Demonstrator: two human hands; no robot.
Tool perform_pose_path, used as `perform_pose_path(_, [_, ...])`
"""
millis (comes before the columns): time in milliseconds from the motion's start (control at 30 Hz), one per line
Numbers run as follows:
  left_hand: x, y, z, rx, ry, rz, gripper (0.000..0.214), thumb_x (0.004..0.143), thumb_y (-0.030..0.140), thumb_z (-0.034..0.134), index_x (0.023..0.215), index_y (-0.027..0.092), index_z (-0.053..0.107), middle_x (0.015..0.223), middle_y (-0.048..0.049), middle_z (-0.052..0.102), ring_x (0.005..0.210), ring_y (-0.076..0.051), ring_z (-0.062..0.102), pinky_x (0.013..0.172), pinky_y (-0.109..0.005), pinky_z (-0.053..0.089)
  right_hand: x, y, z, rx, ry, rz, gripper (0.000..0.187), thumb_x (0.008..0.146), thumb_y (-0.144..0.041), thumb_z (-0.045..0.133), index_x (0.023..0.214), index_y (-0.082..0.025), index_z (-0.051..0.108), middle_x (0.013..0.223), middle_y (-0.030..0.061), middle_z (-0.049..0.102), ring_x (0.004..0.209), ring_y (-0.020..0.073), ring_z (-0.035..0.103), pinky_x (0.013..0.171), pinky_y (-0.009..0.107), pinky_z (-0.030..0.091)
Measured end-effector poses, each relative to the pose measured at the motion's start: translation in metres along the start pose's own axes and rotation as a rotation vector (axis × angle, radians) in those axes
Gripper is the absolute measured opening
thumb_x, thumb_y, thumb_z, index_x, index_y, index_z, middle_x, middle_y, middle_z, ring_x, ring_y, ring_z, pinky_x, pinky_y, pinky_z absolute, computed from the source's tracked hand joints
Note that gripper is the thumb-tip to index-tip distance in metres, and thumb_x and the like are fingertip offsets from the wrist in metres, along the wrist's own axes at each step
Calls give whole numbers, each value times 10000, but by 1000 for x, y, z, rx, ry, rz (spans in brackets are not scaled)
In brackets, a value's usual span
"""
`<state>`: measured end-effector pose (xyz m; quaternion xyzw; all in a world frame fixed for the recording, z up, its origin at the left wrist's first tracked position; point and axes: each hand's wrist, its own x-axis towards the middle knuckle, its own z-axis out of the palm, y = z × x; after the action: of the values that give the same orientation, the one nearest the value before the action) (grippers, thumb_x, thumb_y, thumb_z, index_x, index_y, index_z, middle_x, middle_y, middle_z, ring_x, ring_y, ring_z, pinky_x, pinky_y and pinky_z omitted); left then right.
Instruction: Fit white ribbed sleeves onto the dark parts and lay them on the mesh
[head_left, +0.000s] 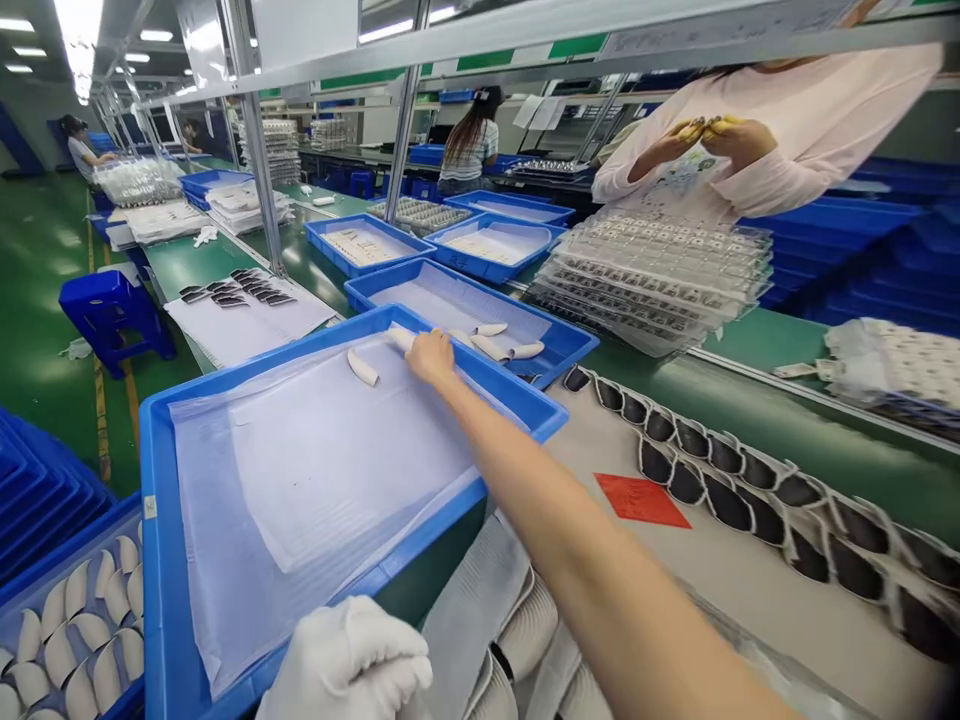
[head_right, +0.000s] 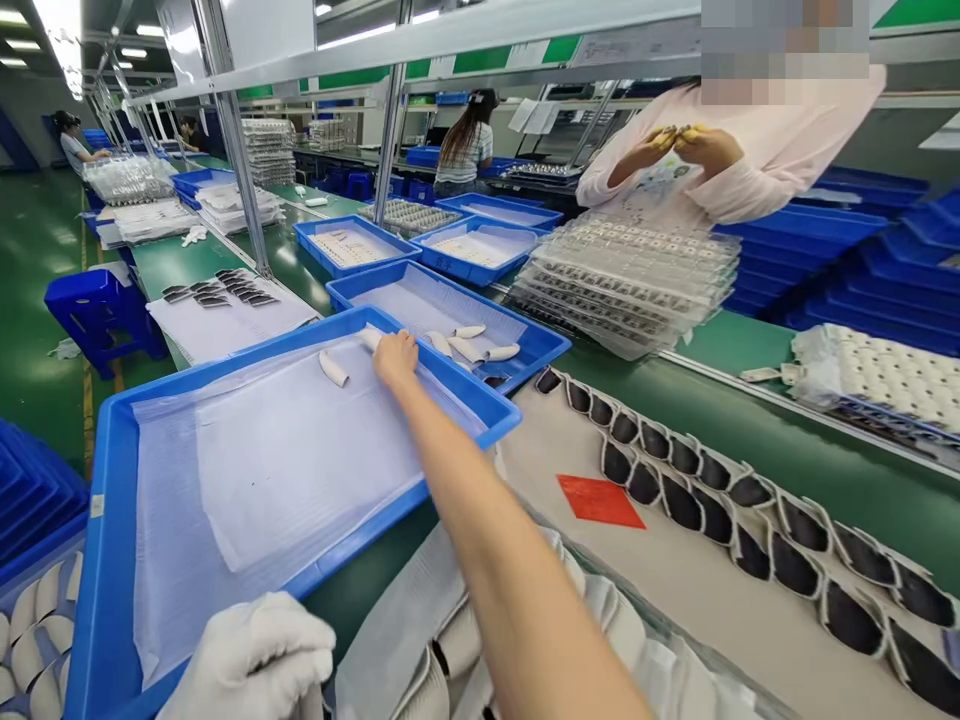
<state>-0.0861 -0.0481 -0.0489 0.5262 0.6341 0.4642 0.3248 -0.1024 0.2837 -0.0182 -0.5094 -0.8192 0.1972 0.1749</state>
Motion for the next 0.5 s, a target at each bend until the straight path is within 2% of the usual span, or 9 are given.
perform_pose_path(67, [4,6,0,-122,20,-109,129,786,261,612,749,217,728,651,-33,651,571,-129,580,569,-230,469,-16,2,-16,61,-12,13,294,891,-282,585,1146,-137,573,1184,98,587,1033,236,591,868,447,497])
perform_pose_path(133, [8,14,1,-260,74,-289,125,751,273,625,746,194,722,610,-20,622,475,-99,511,482,-222,435,-47,9,-34,148,-52,10,227,864,-226,601,1060,-112,613,1083,93,646,1006,241,609,879,420,489])
perform_pose_path(233, [17,27,2,-393,127,-526,176,681,268,662,815,162,703,507,24,550,395,-69,434,400,-196,374,-126,29,-59,314,-125,-19,232,857,-191,566,1083,-147,595,1002,43,685,927,189,651,856,320,504])
perform_pose_path(267, [20,30,3,-414,135,-561,215,662,268,674,843,154,695,496,33,540,394,-68,435,390,-188,367,-157,37,-66,396,-157,-27,240,872,-224,543,1102,-163,577,993,37,689,902,175,663,848,310,513])
perform_pose_path(300, [24,32,3,-426,139,-580,249,650,266,681,868,148,688,490,39,533,393,-66,436,382,-181,361,-189,44,-71,597,-210,-7,278,870,-281,550,1123,-168,564,1002,53,689,886,188,672,855,341,517])
perform_pose_path(367, [29,35,5,-428,136,-590,286,640,260,689,899,141,679,487,48,526,390,-63,435,369,-170,352,-247,56,-77,833,-351,82,431,816,-419,615,1166,-180,540,928,71,699,836,222,683,835,399,534])
perform_pose_path(433, [32,37,8,-400,124,-581,291,650,254,684,916,138,678,482,52,519,398,-64,445,368,-165,355,-292,63,-77,942,-465,218,547,759,-518,656,1177,-181,552,907,88,696,841,254,682,832,438,538])
perform_pose_path(500, [33,38,14,-356,91,-557,287,659,251,680,923,138,682,476,52,516,410,-68,457,370,-161,360,-322,65,-76,1001,-515,319,598,736,-575,654,1179,-181,576,940,98,690,863,258,673,848,439,532])
